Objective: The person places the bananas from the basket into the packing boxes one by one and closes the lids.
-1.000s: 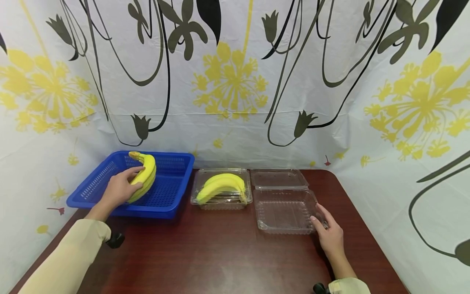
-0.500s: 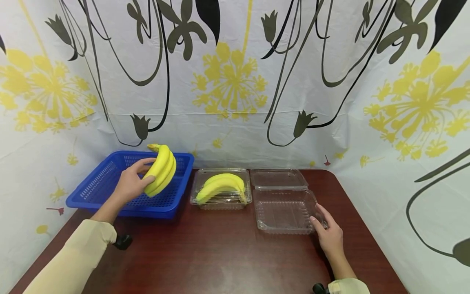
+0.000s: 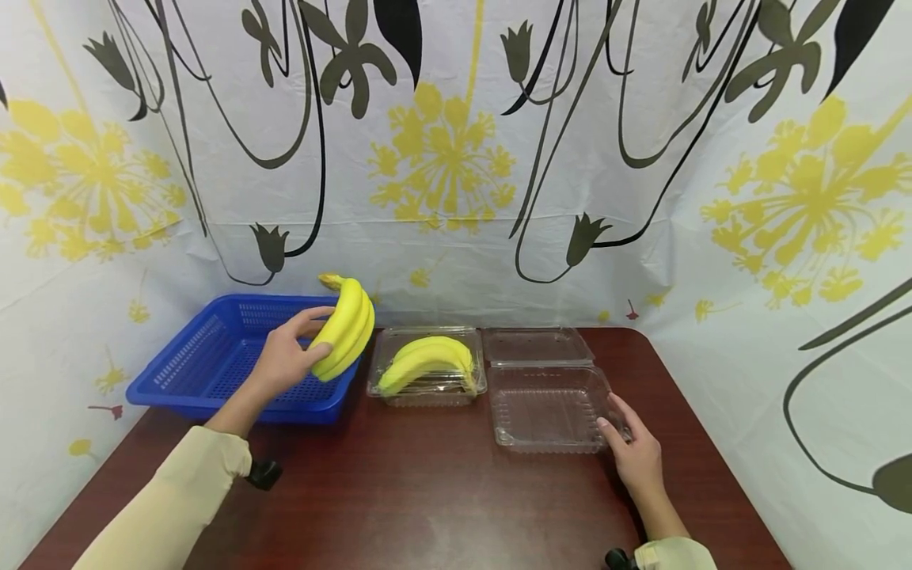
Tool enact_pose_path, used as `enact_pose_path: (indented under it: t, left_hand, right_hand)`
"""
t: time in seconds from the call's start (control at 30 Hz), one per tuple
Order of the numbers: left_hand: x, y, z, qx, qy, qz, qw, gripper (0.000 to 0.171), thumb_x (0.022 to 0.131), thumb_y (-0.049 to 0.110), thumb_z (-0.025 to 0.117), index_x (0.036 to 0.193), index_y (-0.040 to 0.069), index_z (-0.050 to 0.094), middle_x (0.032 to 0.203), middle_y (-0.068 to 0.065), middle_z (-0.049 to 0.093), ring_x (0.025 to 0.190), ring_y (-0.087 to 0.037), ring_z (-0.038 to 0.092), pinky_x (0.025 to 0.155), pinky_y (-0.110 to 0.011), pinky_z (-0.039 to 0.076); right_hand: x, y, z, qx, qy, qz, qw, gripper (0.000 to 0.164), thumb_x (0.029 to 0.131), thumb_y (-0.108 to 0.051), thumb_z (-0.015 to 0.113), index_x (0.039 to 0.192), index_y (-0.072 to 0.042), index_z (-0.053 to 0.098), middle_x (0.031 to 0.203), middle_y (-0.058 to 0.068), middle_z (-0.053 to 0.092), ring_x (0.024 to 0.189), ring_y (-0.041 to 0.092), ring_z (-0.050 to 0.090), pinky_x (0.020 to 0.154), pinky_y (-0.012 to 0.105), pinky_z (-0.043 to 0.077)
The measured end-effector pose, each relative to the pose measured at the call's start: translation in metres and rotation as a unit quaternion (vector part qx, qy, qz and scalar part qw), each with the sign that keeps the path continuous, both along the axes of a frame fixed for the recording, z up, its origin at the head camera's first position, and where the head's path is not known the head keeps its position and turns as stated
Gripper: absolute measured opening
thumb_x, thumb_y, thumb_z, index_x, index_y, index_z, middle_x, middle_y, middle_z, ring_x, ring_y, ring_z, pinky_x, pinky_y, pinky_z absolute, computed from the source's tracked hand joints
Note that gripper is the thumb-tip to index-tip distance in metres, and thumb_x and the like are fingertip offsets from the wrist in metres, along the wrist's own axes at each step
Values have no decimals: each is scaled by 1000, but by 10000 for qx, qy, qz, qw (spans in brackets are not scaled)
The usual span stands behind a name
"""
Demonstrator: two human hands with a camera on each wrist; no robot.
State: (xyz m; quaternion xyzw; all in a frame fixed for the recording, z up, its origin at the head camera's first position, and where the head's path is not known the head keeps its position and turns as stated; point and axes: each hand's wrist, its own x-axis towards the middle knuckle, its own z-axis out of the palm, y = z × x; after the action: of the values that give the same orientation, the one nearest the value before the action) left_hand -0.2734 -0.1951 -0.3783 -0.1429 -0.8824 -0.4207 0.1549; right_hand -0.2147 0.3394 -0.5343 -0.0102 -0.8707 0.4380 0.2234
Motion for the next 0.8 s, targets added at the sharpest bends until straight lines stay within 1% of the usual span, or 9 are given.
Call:
enact_pose_path:
  t: [0.13, 0.27, 0.33, 0.5, 0.57, 0.7, 0.8]
  left_hand:
    - [1, 11, 2, 40, 128, -166, 9998, 53, 84, 10, 65, 136, 16, 56, 115, -12, 68, 98, -26, 64, 63, -35, 48]
    - [3, 23, 2, 109, 95, -376, 9992, 53, 86, 11, 65, 138, 19, 54, 117, -10, 67, 95, -24, 65, 57, -34, 49]
    - [4, 28, 2, 175, 36, -495, 9986, 52, 88, 11, 65, 138, 20, 53, 118, -10, 67, 93, -25, 65, 56, -33, 50]
    - [10, 42, 1, 391, -29, -806, 9960, 52, 90, 8, 65, 139, 17, 52, 121, -11, 65, 100, -26, 65, 64, -34, 54]
    - [11, 48, -1, 441, 25, -914, 9948, 51, 90, 8, 66, 139, 16, 53, 121, -11, 65, 102, -25, 64, 66, -34, 54]
    - [13, 64, -8, 528, 154, -1119, 9922, 50, 90, 6, 68, 137, 16, 55, 122, -9, 65, 102, -22, 64, 71, -36, 54]
    - [14, 75, -15, 672, 140, -1329, 9887, 51, 90, 3, 68, 138, 15, 54, 125, -11, 63, 104, -23, 64, 78, -39, 54]
  right_hand:
    - [0, 0, 0, 84, 59, 73, 9999, 50, 96, -24, 63, 143, -13, 49, 132, 21, 56, 106, -15, 45, 77, 5, 36]
    - [2, -2, 2, 115, 18, 115, 9999, 51, 96, -25, 63, 144, -14, 49, 133, 20, 56, 107, -13, 45, 77, 6, 36]
    - [2, -4, 3, 109, -13, 143, 9998, 51, 96, -25, 63, 144, -14, 48, 133, 19, 56, 108, -12, 45, 77, 7, 36]
    - [2, -6, 4, 124, -51, 155, 9998, 51, 96, -26, 62, 144, -15, 48, 133, 17, 56, 109, -8, 46, 77, 7, 37]
    - [3, -5, 4, 105, -53, 124, 9999, 51, 96, -25, 63, 144, -15, 49, 133, 17, 57, 109, -8, 46, 77, 7, 37]
    - [4, -5, 5, 96, -39, 64, 9999, 51, 95, -24, 64, 143, -16, 50, 131, 17, 58, 107, -11, 45, 77, 7, 36]
    - [5, -5, 5, 132, -46, 31, 9999, 51, 95, -25, 64, 143, -16, 51, 131, 16, 58, 106, -14, 43, 77, 7, 36]
